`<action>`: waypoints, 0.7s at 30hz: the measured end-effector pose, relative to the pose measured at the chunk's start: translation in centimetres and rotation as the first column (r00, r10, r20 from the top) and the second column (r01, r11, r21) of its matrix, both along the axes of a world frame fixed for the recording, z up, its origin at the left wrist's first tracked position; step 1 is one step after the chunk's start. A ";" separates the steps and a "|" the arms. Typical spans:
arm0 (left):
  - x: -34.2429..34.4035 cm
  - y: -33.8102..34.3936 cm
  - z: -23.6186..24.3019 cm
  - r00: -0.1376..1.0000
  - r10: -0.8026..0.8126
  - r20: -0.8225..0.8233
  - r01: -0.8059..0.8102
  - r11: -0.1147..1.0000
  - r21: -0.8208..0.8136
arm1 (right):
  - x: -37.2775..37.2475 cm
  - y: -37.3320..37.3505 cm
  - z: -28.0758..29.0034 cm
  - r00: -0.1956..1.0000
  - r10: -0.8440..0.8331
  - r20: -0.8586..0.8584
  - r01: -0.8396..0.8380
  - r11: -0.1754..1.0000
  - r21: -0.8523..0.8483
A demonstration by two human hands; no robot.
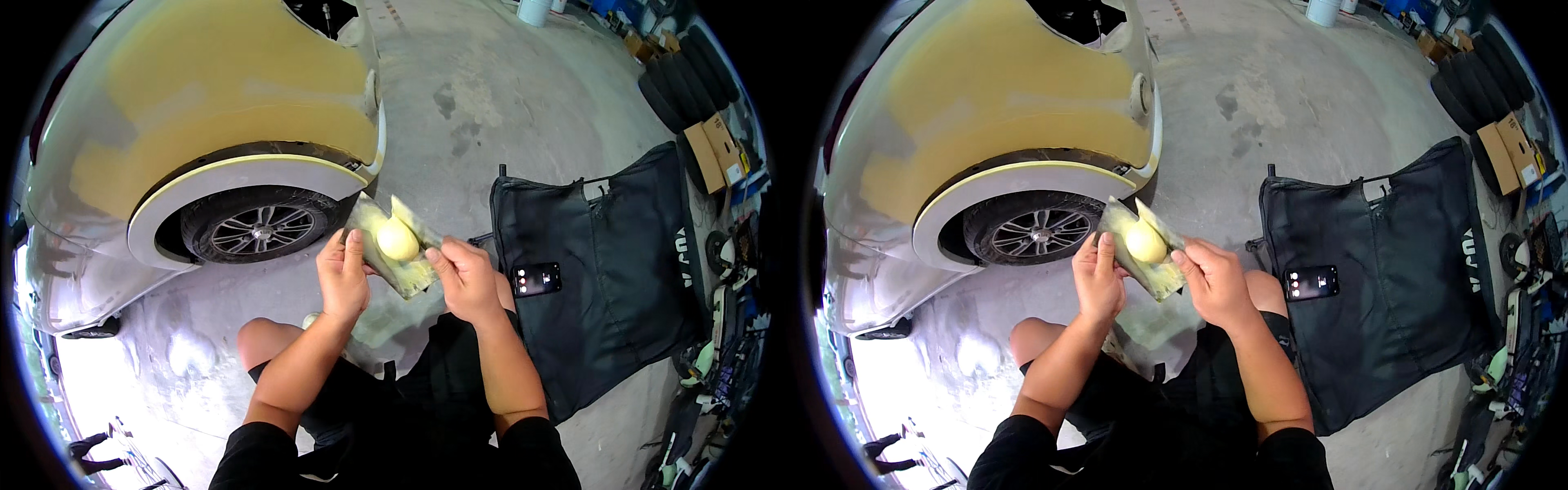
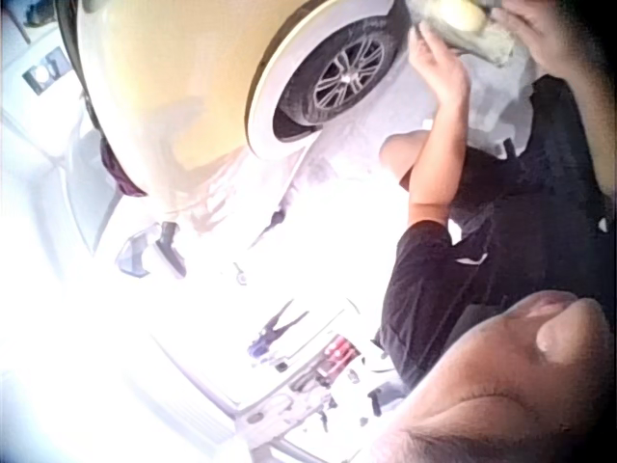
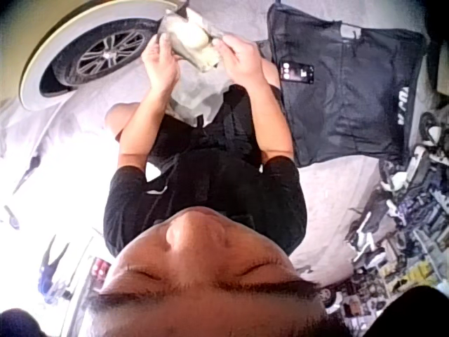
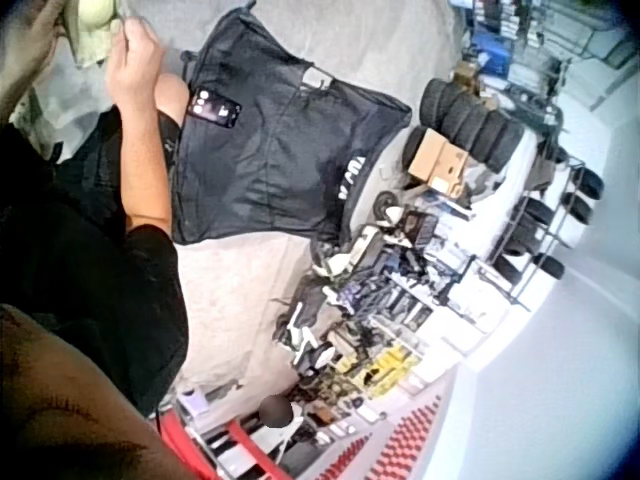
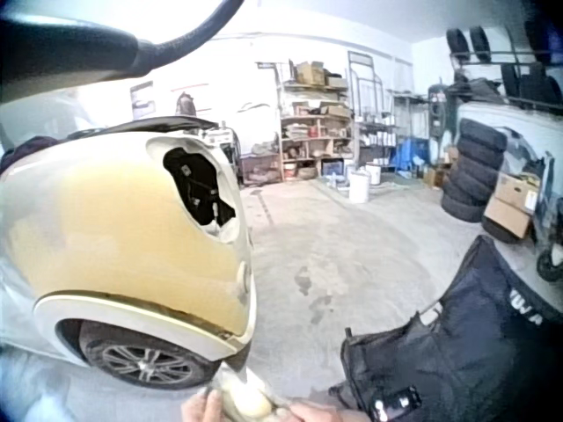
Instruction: The person mixes a yellow body filler on a metal palette using a scraper. They then apply the filler to the front bumper of a white car, smoothing it over the surface. Another person is present in the background, observing the process.
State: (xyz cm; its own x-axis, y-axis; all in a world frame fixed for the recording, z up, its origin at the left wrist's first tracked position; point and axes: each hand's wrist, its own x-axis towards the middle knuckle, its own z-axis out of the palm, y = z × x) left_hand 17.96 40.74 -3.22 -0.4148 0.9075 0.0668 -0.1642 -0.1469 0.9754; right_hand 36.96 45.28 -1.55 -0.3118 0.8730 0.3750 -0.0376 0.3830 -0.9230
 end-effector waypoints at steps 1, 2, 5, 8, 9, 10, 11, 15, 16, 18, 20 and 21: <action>-0.4 0.0 0.0 0.999 0.009 -0.051 -0.009 1.000 0.004 | 0.5 0.0 -0.1 0.995 0.060 0.076 -0.060 0.998 -0.006; -0.5 0.0 0.1 0.996 0.009 -0.088 -0.009 1.000 0.000 | 1.2 0.2 -0.2 0.981 0.119 0.151 -0.118 0.993 -0.017; -0.3 0.1 0.9 0.998 0.016 -0.053 -0.015 1.000 0.015 | 1.8 0.4 0.1 0.955 -0.051 0.292 0.052 0.999 0.002; 1.4 0.7 1.6 0.970 0.002 0.241 -0.015 0.998 0.053 | 1.0 -0.1 0.4 0.868 -0.398 0.296 0.381 0.917 0.116; 1.9 0.9 1.5 0.958 0.009 0.286 -0.030 0.997 0.071 | 0.3 -0.6 0.0 0.851 -0.435 0.296 0.355 0.890 0.285; 2.8 1.1 1.3 0.942 0.006 0.336 -0.036 0.996 0.083 | -1.1 -1.1 -0.9 0.823 -0.486 0.293 0.323 0.825 0.463; 3.4 1.1 1.0 0.923 0.006 0.385 -0.044 0.995 0.090 | -2.7 -1.6 -1.7 0.797 -0.534 0.282 0.272 0.735 0.622; 2.1 0.5 -0.4 0.943 0.008 0.334 -0.034 0.997 0.072 | -3.8 -2.2 -1.4 0.810 -0.473 0.348 0.210 0.787 0.580; 2.4 0.2 0.2 0.922 -0.002 0.388 -0.018 0.999 0.049 | -2.5 -2.0 -1.0 0.802 -0.473 0.366 0.265 0.830 0.491; 2.5 0.0 -0.3 0.923 -0.046 0.383 0.011 0.996 0.093 | -2.3 -1.2 -0.8 0.783 -0.530 0.325 0.368 0.817 0.444; 2.9 0.3 -0.8 0.919 -0.108 0.380 0.057 0.988 0.143 | -3.4 -1.6 -1.2 0.808 -0.509 0.298 0.269 0.768 0.581; 2.9 0.4 -0.7 0.918 -0.092 0.387 0.046 0.991 0.125 | -3.8 -1.7 -1.3 0.820 -0.495 0.288 0.218 0.734 0.643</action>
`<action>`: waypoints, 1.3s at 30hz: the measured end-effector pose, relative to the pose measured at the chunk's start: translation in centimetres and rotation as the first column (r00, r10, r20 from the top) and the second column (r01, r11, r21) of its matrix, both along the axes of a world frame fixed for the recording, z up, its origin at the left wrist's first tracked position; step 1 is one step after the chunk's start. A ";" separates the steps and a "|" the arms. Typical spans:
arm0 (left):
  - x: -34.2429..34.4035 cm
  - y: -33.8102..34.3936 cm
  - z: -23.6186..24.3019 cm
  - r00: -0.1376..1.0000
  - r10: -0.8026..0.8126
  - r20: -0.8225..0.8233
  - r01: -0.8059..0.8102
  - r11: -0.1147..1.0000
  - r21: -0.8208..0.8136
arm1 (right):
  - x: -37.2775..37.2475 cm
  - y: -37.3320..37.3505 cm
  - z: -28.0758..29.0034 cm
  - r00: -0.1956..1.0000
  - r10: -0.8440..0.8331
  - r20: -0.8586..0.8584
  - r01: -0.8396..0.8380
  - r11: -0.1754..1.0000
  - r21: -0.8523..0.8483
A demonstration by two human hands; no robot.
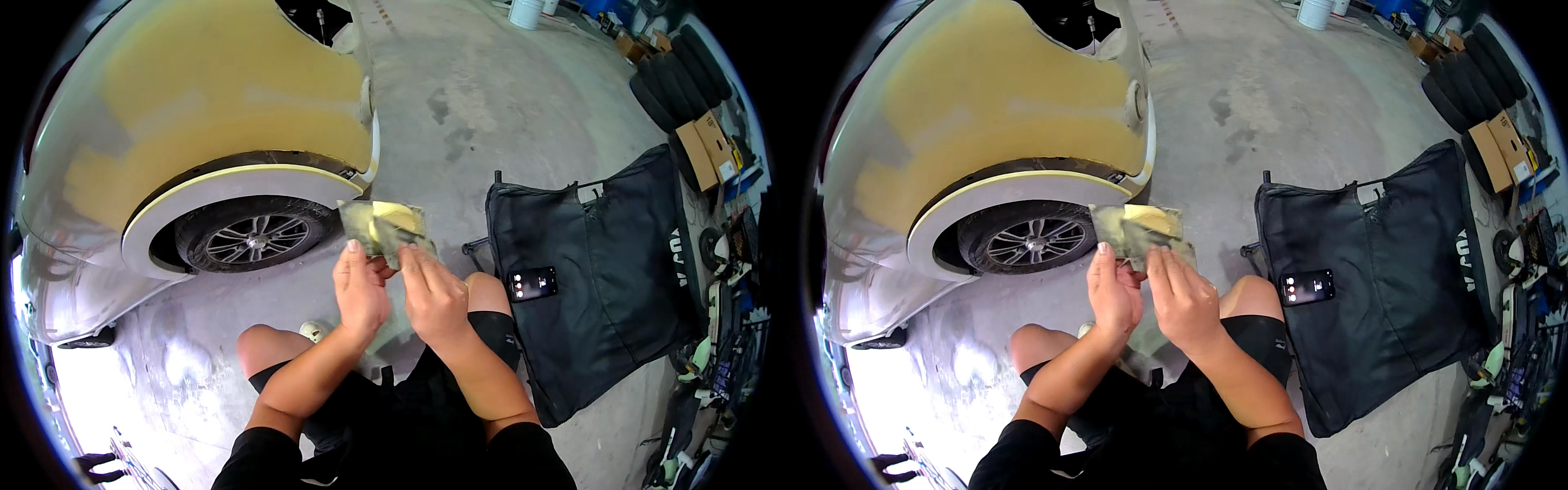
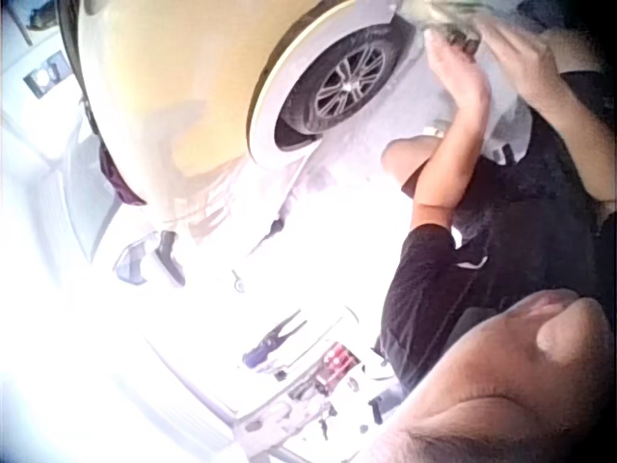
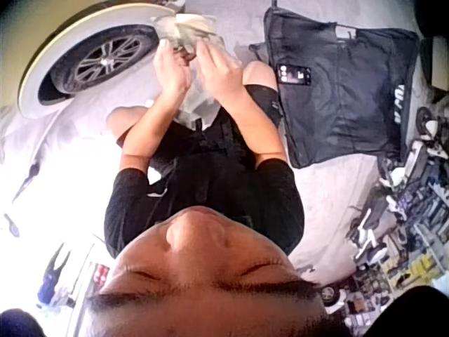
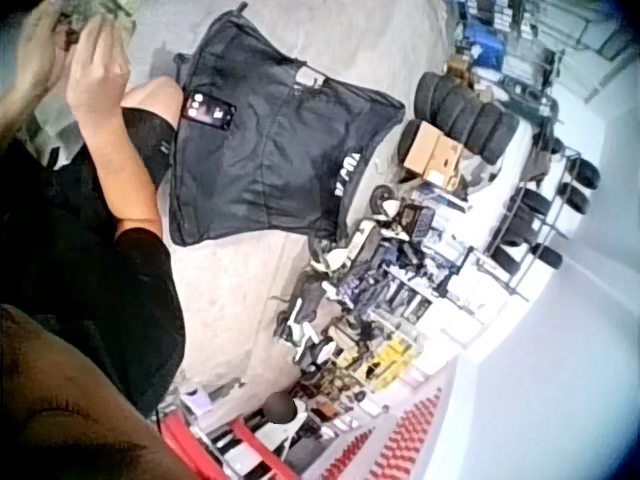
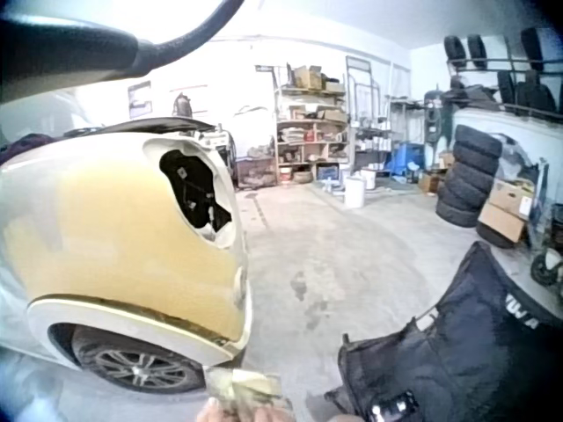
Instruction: The person mixes a yellow body filler on a metal palette using a scraper. They then apply the filler to the front bumper of a white car, smoothing it over the surface. Another person is present in the background, observing the process.
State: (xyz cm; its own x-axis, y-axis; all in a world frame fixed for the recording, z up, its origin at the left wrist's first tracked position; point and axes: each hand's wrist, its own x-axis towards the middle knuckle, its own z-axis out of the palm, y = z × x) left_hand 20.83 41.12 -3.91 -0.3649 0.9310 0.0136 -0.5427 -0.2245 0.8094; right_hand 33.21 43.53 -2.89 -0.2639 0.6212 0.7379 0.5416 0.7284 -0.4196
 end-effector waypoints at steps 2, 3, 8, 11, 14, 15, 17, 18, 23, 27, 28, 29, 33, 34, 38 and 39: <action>-0.8 -0.1 0.8 1.000 0.030 0.003 -0.030 0.999 -0.037 | 1.1 0.7 0.5 1.000 -0.004 0.011 0.005 0.998 -0.066; -0.2 0.0 1.1 0.999 0.038 0.016 -0.037 0.999 -0.038 | 1.6 1.0 0.5 0.998 -0.054 -0.013 0.052 0.989 -0.135; 0.0 0.0 1.2 1.000 0.003 0.014 -0.002 1.000 -0.031 | 1.2 0.8 1.2 0.986 0.068 0.151 -0.075 0.996 0.040; -0.9 0.1 2.1 0.999 -0.021 0.028 0.023 0.998 -0.055 | 4.3 2.5 2.7 0.999 0.049 -0.007 -0.048 0.990 0.134; -1.1 0.6 3.1 0.991 -0.129 0.036 0.132 0.989 -0.069 | 5.5 3.0 3.5 0.925 0.091 -0.370 -0.130 0.988 -0.082; -1.1 0.6 2.7 0.989 -0.137 0.051 0.139 0.989 -0.043 | 5.5 2.8 2.5 0.868 0.068 -0.491 -0.206 0.950 -0.234; -1.4 0.6 2.6 0.987 -0.161 -0.014 0.160 0.987 -0.016 | 5.4 2.9 2.1 0.785 0.085 -0.614 -0.343 0.885 -0.316; -1.6 0.5 2.7 0.984 -0.172 -0.046 0.172 0.985 -0.002 | 5.2 3.0 2.2 0.767 0.150 -0.623 -0.390 0.881 -0.268; -3.4 0.1 2.4 0.959 -0.051 -0.279 0.062 0.998 0.032 | 6.9 2.0 3.0 0.894 0.333 -0.301 -0.444 0.756 -0.481; -3.0 0.4 3.4 0.974 0.091 -0.208 -0.071 0.992 0.103 | 8.5 2.2 1.1 0.950 0.113 -0.292 -0.256 0.818 -0.516; -2.9 0.6 3.6 0.979 0.131 -0.153 -0.112 0.986 0.123 | 8.9 2.2 0.8 0.961 0.008 -0.275 -0.165 0.816 -0.553; -3.7 0.6 3.2 0.981 0.092 -0.169 -0.066 0.986 0.155 | 8.2 2.0 0.5 0.789 -0.070 -0.611 -0.406 0.687 -0.602; -2.5 0.5 3.0 0.980 0.135 -0.143 -0.111 0.980 0.164 | 6.2 0.9 -1.2 0.421 -0.291 -0.859 -0.758 0.407 -0.509; -2.3 0.3 2.7 0.979 0.130 -0.159 -0.101 0.979 0.178 | 5.3 0.6 -1.1 0.410 -0.344 -0.845 -0.766 0.373 -0.524; -1.1 -0.2 2.5 0.965 0.107 -0.240 -0.064 0.982 0.178 | 3.6 0.3 -2.2 0.404 -0.354 -0.844 -0.778 0.353 -0.520; -1.1 -0.6 2.2 0.958 0.076 -0.278 -0.032 0.986 0.162 | 3.3 0.2 -2.5 0.410 -0.343 -0.845 -0.774 0.359 -0.521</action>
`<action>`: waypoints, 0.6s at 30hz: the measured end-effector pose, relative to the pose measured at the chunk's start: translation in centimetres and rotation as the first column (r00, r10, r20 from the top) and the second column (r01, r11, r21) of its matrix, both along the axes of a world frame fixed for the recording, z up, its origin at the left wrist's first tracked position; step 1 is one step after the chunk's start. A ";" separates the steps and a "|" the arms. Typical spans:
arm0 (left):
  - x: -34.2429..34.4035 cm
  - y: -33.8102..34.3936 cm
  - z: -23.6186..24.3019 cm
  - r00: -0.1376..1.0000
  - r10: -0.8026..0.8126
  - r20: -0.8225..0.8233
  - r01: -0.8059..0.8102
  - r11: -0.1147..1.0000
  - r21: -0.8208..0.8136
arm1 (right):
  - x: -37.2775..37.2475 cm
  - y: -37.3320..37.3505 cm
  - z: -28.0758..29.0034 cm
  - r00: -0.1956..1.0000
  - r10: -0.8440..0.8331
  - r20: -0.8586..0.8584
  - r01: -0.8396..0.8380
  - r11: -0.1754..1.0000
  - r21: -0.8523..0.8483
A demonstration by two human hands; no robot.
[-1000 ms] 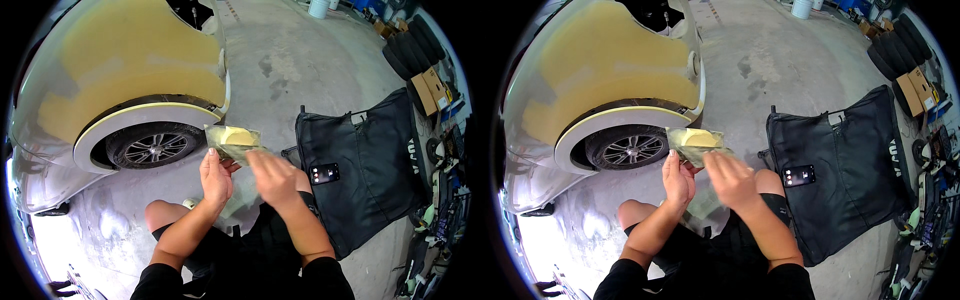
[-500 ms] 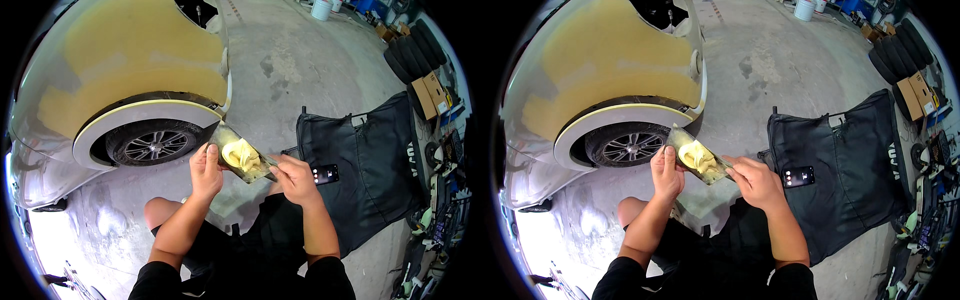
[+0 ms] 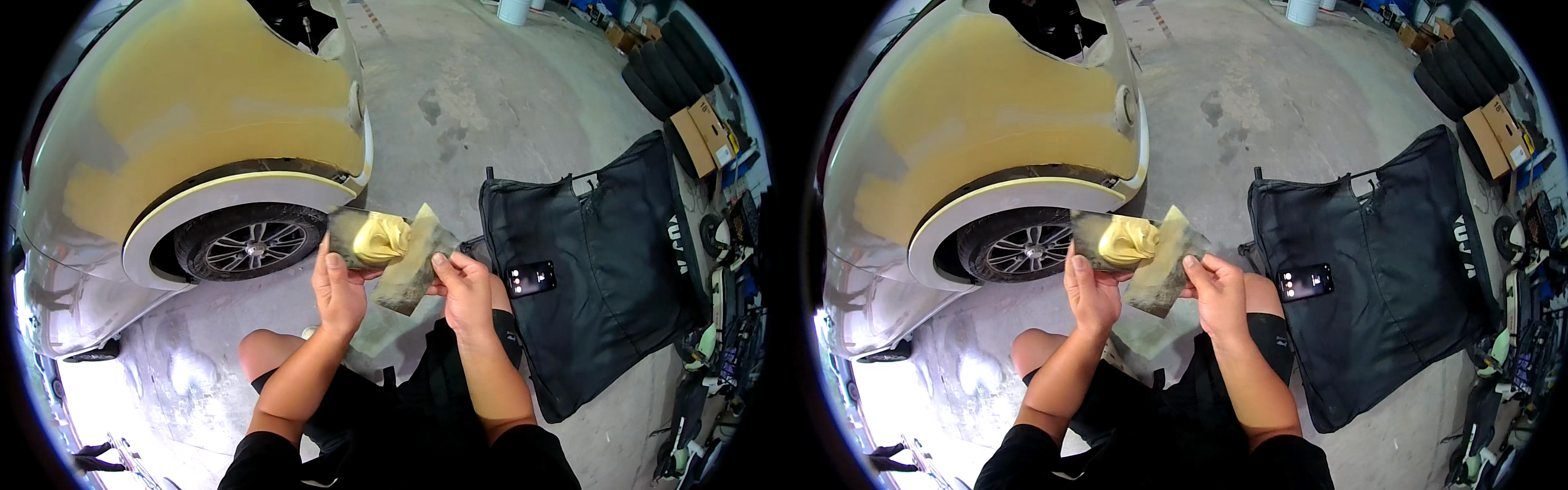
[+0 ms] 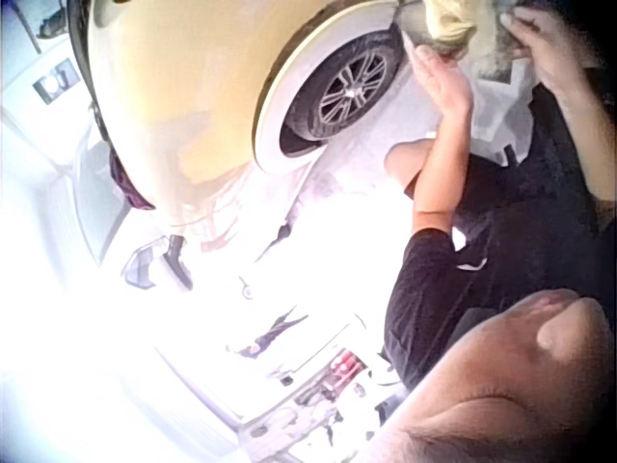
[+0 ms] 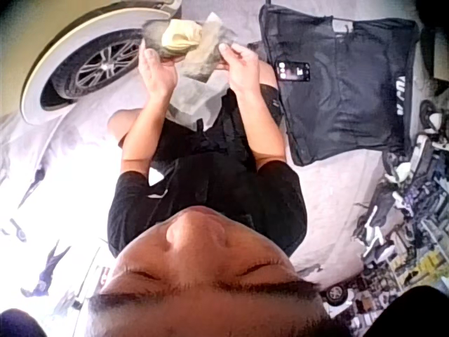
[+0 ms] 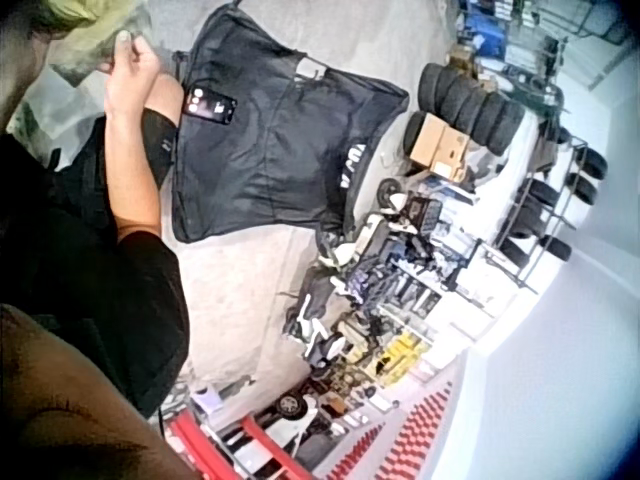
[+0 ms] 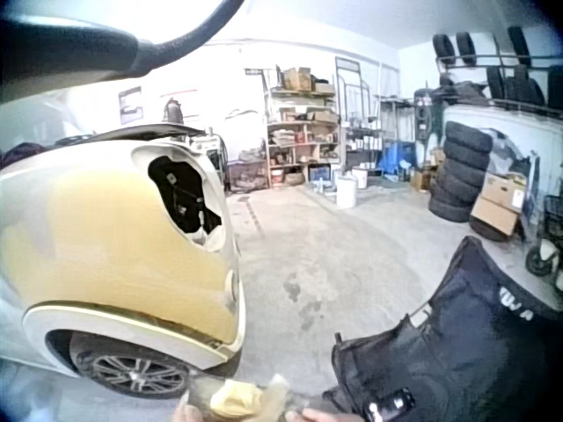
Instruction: The person mixes a yellow body filler on a metal palette using a scraper. They then apply the filler to the front bumper of a white car, smoothing it over the surface. Another person is present in the background, observing the process.
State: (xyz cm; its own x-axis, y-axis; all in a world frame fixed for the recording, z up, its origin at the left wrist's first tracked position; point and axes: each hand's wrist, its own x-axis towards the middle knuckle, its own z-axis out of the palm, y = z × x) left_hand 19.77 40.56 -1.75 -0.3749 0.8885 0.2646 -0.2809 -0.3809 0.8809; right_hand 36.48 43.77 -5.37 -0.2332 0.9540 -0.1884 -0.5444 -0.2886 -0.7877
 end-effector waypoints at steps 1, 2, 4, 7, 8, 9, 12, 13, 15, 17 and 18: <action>0.0 -0.4 -0.2 0.993 -0.028 -0.112 0.023 0.999 -0.047 | -0.2 0.0 -0.1 1.000 -0.008 0.002 0.008 1.000 0.011; -0.2 -0.8 -0.3 0.973 -0.061 -0.222 0.041 0.995 -0.096 | -0.4 0.2 -0.1 1.000 -0.017 0.004 0.017 1.000 0.022; -0.2 -0.9 -0.6 0.912 -0.097 -0.399 0.062 0.993 -0.100 | -0.8 0.7 0.6 0.999 -0.042 0.000 0.042 0.998 0.044; -0.3 -0.9 -0.7 0.830 -0.174 -0.529 0.120 0.984 -0.134 | -0.3 1.8 2.7 0.997 -0.073 0.024 0.071 0.994 0.081; -0.5 -0.8 -0.5 0.767 -0.196 -0.610 0.129 0.980 -0.152 | 0.1 2.4 2.3 0.997 -0.078 0.019 0.075 0.990 0.118; -0.4 -0.8 -0.2 0.812 -0.294 -0.504 0.199 0.951 -0.235 | 0.7 2.9 2.1 0.995 -0.101 0.002 0.100 0.984 0.146; 0.0 -0.7 0.4 0.862 -0.459 -0.214 0.366 0.857 -0.363 | 2.2 4.3 1.9 0.980 -0.163 -0.115 0.181 0.967 0.177; -0.1 -0.6 0.0 0.870 -0.463 -0.171 0.382 0.851 -0.360 | 2.0 4.1 4.5 0.958 -0.219 -0.184 0.238 0.967 0.093; -0.2 -0.4 -0.2 0.903 -0.430 -0.025 0.396 0.852 -0.343 | 3.7 5.1 2.3 0.918 -0.221 -0.331 0.294 0.937 0.191; -0.1 0.1 0.0 0.920 -0.349 0.180 0.390 0.864 -0.318 | 3.8 4.9 2.8 0.906 -0.313 -0.285 0.383 0.894 0.234; 0.1 0.3 0.2 0.922 -0.307 0.234 0.371 0.874 -0.314 | 3.4 4.6 2.7 0.923 -0.327 -0.203 0.371 0.896 0.245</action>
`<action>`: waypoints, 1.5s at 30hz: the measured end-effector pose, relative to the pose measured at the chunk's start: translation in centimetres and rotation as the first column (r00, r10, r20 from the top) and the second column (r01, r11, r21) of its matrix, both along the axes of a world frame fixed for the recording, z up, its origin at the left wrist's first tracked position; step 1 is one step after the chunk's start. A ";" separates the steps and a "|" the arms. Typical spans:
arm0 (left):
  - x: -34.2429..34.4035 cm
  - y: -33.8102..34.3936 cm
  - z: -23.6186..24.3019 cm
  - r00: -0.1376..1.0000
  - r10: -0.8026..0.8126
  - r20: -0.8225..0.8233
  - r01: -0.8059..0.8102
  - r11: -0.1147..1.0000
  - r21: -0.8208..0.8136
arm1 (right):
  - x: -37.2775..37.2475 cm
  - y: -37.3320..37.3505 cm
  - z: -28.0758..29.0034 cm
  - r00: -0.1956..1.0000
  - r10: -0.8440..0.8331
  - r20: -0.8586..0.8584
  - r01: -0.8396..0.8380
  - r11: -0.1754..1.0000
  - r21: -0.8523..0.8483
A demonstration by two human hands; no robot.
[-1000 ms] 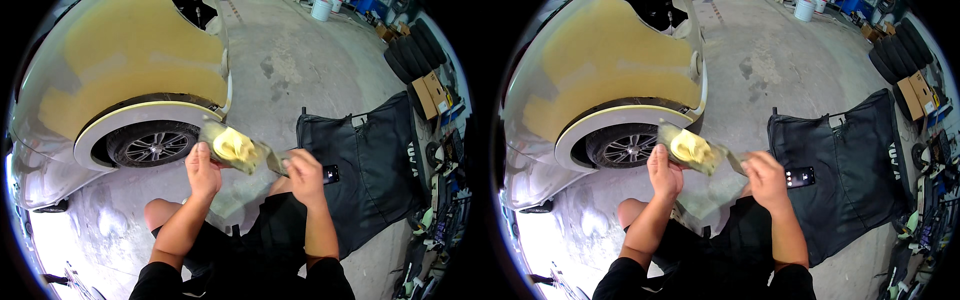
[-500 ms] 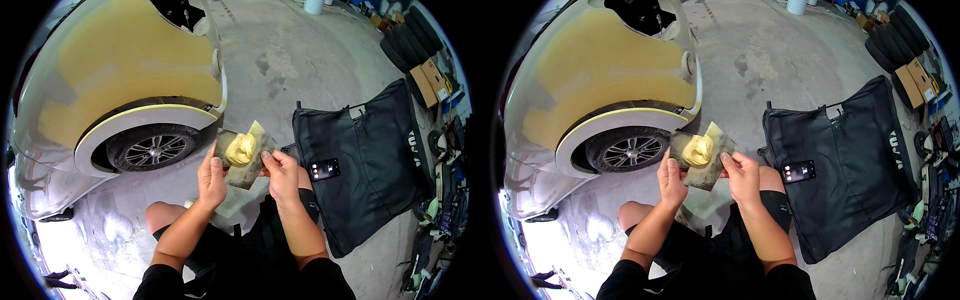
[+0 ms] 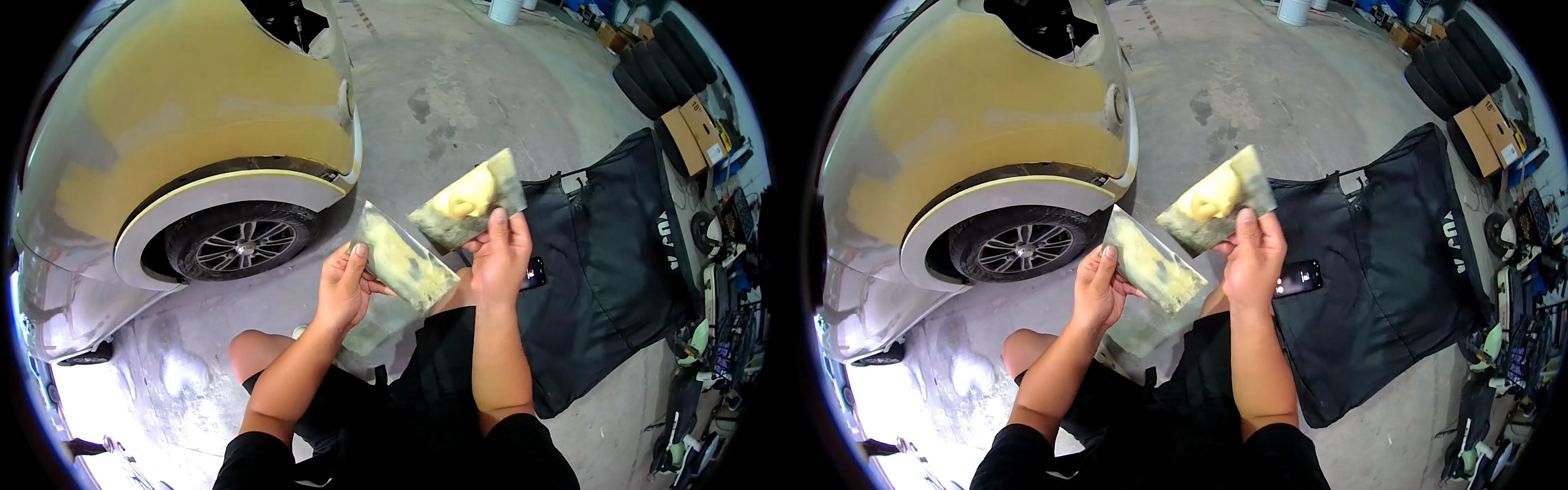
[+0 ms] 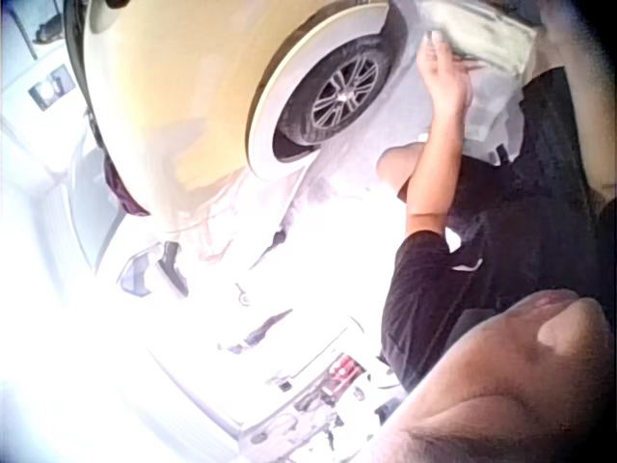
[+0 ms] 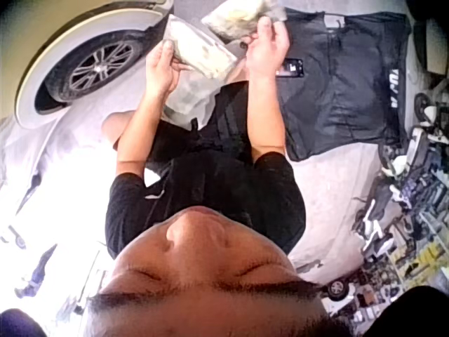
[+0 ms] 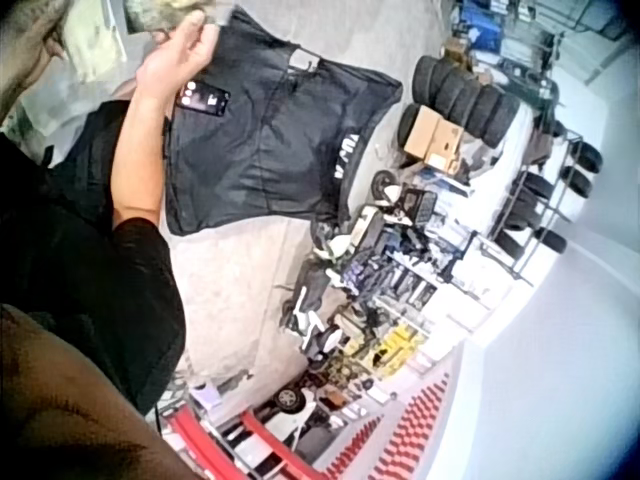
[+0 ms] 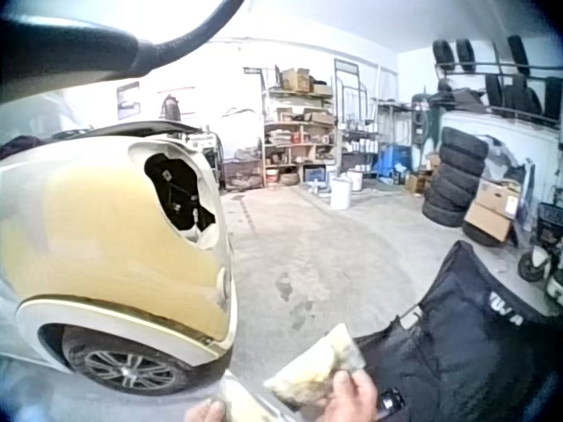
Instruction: The person mixes a yellow body filler on a metal palette using a scraper. They then apply the filler to the front bumper of a white car, smoothing it over the surface. Another person is present in the background, observing the process.
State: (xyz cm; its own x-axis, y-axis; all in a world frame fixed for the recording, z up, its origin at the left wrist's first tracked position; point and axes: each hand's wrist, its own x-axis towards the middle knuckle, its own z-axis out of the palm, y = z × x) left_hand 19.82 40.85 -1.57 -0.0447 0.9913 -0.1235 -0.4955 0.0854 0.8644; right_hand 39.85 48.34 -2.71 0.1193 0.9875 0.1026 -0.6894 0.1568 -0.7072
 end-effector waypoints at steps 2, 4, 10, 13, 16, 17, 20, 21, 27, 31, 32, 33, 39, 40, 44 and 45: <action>0.7 0.3 -0.3 0.993 0.098 -0.059 -0.097 0.995 0.008 | -1.0 -1.1 -0.2 0.993 0.048 0.111 -0.053 0.998 0.038; 0.6 0.4 -0.5 0.974 0.168 -0.150 -0.163 0.986 0.046 | -1.2 -2.1 -0.8 0.876 -0.001 0.482 -0.081 0.985 0.149; -0.8 0.4 -0.3 0.911 0.287 -0.296 -0.239 0.953 0.188 | -0.7 -2.3 1.6 0.569 0.075 0.819 -0.406 0.892 0.201; 0.0 0.5 -0.2 0.885 0.386 -0.259 -0.350 0.920 0.174 | 0.0 -2.2 1.1 0.457 -0.099 0.884 -0.220 0.950 0.220; 1.9 1.1 0.3 0.898 0.437 -0.052 -0.425 0.892 0.154 | -1.4 -3.4 1.2 0.265 -0.425 0.865 -0.039 0.892 0.450; 2.1 1.1 -0.1 0.909 0.413 -0.050 -0.399 0.900 0.177 | -2.5 -3.9 0.5 0.217 -0.541 0.813 -0.033 0.828 0.560; 1.5 0.3 -2.2 0.918 0.388 -0.080 -0.370 0.912 0.179 | -5.4 -5.7 0.1 0.171 -0.607 0.776 -0.188 0.753 0.630; 1.1 0.2 -2.6 0.912 0.395 -0.109 -0.380 0.915 0.135 | -4.8 -5.3 -0.1 0.209 -0.594 0.777 -0.192 0.754 0.628; 1.4 0.1 -2.6 0.964 0.265 -0.032 -0.253 0.944 0.214 | -5.2 -4.9 -0.2 0.248 -0.625 0.740 -0.162 0.726 0.668; 2.4 0.1 -1.3 0.955 0.296 -0.003 -0.293 0.946 0.142 | -3.3 -3.6 0.1 0.159 -0.557 0.815 -0.050 0.820 0.570; 3.0 0.1 -1.3 0.956 0.292 -0.019 -0.282 0.936 0.211 | -4.1 -4.0 0.0 0.146 -0.627 0.766 -0.103 0.760 0.642; 2.4 0.2 -1.7 0.958 0.284 -0.034 -0.271 0.940 0.209 | -3.8 -4.0 0.3 0.165 -0.650 0.742 -0.150 0.727 0.670; 0.4 1.2 0.0 0.981 0.188 0.051 -0.192 0.974 0.118 | 0.0 -2.6 2.4 0.498 -0.613 0.614 0.025 0.718 0.696; 0.6 1.2 -0.1 0.979 0.192 0.063 -0.198 0.975 0.099 | -0.2 -3.3 2.4 0.618 -0.456 0.641 0.115 0.859 0.499; 0.5 1.5 -0.1 0.961 0.263 -0.087 -0.245 0.953 0.179 | -0.1 -3.2 0.7 0.756 -0.212 0.619 -0.047 0.926 0.375; 0.4 1.6 0.0 0.952 0.281 -0.124 -0.250 0.943 0.220 | 0.1 -3.3 0.8 0.732 -0.148 0.665 -0.131 0.927 0.351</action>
